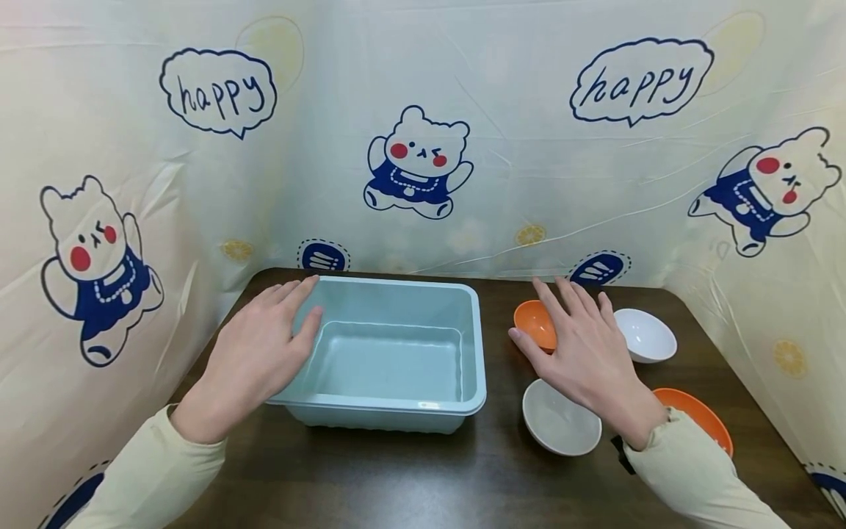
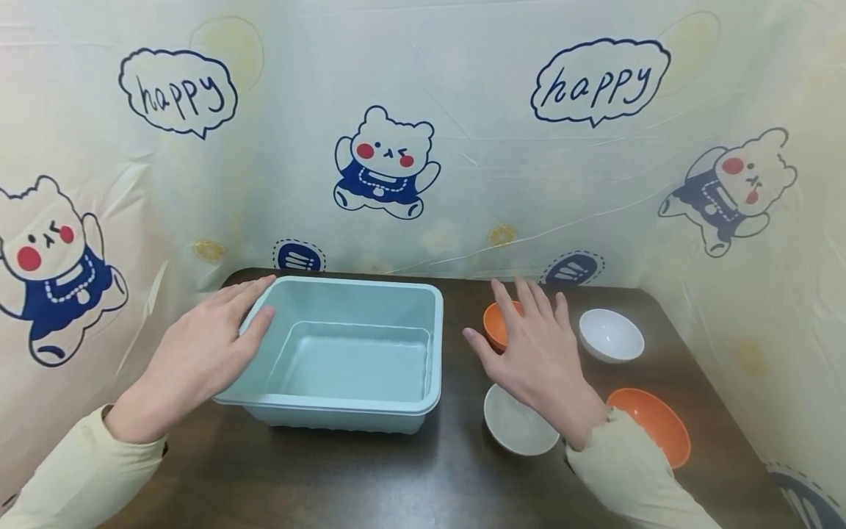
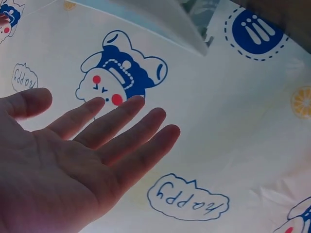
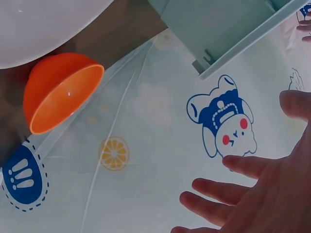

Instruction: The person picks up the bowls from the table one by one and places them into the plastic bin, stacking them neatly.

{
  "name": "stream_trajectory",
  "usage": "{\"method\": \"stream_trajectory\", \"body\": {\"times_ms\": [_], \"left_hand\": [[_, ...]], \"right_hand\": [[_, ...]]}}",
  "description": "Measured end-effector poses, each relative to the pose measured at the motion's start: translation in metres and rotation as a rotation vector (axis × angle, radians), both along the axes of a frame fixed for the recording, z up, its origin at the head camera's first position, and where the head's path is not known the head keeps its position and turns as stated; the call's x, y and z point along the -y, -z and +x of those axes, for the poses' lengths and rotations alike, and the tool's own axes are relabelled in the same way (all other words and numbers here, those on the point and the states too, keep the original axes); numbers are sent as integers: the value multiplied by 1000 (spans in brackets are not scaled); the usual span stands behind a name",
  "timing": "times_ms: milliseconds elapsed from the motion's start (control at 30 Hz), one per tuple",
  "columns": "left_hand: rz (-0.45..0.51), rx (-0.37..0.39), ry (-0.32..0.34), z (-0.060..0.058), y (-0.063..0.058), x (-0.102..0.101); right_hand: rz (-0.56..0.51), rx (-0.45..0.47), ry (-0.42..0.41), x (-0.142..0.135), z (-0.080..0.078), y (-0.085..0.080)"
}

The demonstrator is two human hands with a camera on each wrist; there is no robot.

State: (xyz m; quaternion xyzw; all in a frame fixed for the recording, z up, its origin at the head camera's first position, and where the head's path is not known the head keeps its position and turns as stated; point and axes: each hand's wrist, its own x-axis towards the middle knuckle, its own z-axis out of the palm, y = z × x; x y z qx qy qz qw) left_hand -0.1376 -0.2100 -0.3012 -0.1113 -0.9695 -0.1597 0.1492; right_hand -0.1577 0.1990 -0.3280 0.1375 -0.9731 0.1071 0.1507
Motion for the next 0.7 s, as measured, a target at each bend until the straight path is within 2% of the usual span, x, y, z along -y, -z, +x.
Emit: {"method": "stream_trajectory", "body": {"times_ms": [267,700], "left_hand": [[74,29,-59,3,5,11],[84,66,-101,4,16,35]], "right_hand": [[-15,23,7,-6,2,7],[5,51,42,-18,8,22]]}}
